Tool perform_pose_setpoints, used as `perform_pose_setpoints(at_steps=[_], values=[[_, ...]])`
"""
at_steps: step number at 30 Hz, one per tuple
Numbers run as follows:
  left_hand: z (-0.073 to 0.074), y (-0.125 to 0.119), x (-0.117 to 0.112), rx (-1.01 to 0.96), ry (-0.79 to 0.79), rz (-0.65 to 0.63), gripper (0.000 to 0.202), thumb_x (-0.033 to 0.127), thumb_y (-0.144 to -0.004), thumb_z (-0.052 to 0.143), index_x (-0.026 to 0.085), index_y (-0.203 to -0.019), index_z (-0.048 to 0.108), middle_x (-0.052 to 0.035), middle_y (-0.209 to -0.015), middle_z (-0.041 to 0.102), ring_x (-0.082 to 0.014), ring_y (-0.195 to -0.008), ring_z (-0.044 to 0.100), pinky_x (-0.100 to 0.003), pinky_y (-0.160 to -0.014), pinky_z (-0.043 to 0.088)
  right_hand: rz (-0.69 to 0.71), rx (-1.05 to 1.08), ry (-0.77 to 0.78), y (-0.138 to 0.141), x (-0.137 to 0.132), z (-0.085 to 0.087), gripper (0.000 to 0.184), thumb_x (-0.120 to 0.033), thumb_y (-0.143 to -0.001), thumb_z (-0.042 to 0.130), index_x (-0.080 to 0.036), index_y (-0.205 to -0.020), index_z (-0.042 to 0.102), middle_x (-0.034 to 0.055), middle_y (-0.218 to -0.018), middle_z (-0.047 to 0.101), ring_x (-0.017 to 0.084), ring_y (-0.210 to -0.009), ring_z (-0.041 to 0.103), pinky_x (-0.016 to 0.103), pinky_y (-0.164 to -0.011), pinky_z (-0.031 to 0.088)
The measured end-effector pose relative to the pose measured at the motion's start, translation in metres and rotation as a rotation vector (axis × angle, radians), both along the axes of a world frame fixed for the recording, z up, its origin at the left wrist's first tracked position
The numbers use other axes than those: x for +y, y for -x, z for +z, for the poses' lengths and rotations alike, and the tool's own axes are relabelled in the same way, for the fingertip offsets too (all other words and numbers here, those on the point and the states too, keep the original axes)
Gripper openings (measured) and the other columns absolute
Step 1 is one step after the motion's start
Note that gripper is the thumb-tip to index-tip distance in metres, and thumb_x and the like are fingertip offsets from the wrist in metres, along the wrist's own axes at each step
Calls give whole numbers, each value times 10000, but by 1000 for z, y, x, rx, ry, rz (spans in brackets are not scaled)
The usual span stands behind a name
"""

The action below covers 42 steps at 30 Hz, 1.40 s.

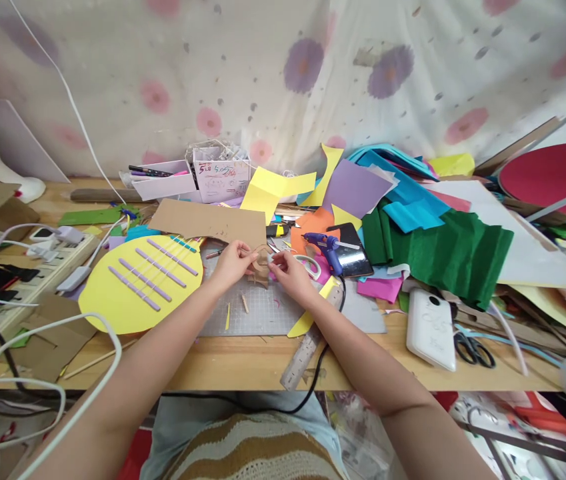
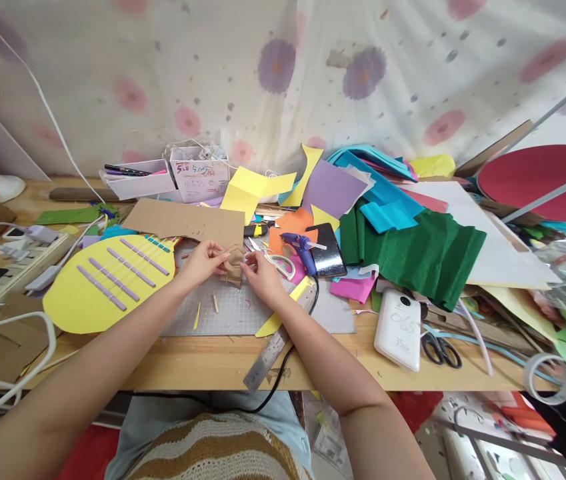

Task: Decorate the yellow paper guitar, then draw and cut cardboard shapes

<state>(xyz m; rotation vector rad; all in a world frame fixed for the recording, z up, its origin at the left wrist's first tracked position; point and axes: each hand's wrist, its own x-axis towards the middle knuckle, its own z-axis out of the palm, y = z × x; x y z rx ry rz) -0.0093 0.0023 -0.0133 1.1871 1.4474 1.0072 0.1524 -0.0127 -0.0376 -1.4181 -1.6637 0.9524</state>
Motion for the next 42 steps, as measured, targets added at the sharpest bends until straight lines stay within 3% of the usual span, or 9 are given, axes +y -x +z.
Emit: perform_pose_setpoints(at_steps=[4,8,16,21,26,31,36,39,42], values=[[-5,-6,0,20,-21,19,235,185,-720,650,195,-743,416,73,-569,490,-110,-499,565,-265,-524,492,95,164,121,0,6,-4,211,-347,-755,550,-196,-896,510,-34,-634,587,111,-553,557,240,-538,421],[-7,3,3,73,-36,39,188,241,-775,583,214,-786,397,50,-608,537,-133,-526,589,-258,-524,466,102,229,132,0,8,-6,163,-268,-696,582,-198,-822,506,-51,-589,555,102,-512,529,227,-496,405],[-9,19,-6,501,-123,176,185,276,-776,564,227,-882,420,-11,-707,630,-182,-666,632,-289,-674,431,49,255,194,-4,12,-6,96,-182,-736,540,-182,-830,558,-3,-737,634,93,-539,562,248,-554,450],[-20,16,-10,408,-80,110,205,292,-777,552,226,-875,385,-22,-788,620,-157,-611,610,-277,-597,440,65,133,123,-2,23,3,92,-135,-734,547,-173,-808,587,16,-787,646,110,-655,583,255,-631,447],[-33,15,-7,126,-69,88,275,234,-711,601,222,-823,351,34,-722,532,-122,-563,578,-248,-502,475,78,3,71,10,37,11,73,-223,-749,557,-172,-778,601,-1,-709,607,116,-630,537,254,-614,406],[-36,14,-8,-79,-69,139,325,190,-662,615,220,-783,315,60,-721,493,-104,-541,569,-282,-479,518,-67,-112,-45,9,41,12,155,-327,-766,553,-182,-808,589,-15,-649,534,133,-625,501,268,-600,376],[-31,12,-14,-156,-74,70,366,223,-645,635,226,-784,296,73,-748,504,-107,-547,601,-318,-533,539,-11,113,96,10,36,9,377,-367,-711,620,-193,-1010,470,-8,-741,581,136,-650,557,274,-601,422],[-27,12,-18,-77,-72,53,365,236,-641,650,226,-782,313,76,-720,520,-108,-545,602,-300,-564,520,29,279,171,15,33,4,521,-375,-673,655,-203,-1085,386,-54,-654,552,117,-566,530,240,-518,395],[-24,14,-22,37,-83,32,353,232,-633,665,222,-781,345,74,-689,540,-116,-554,604,-284,-589,490,57,362,181,17,31,2,530,-339,-649,675,-215,-1069,377,-90,-592,521,96,-512,499,213,-480,378]])
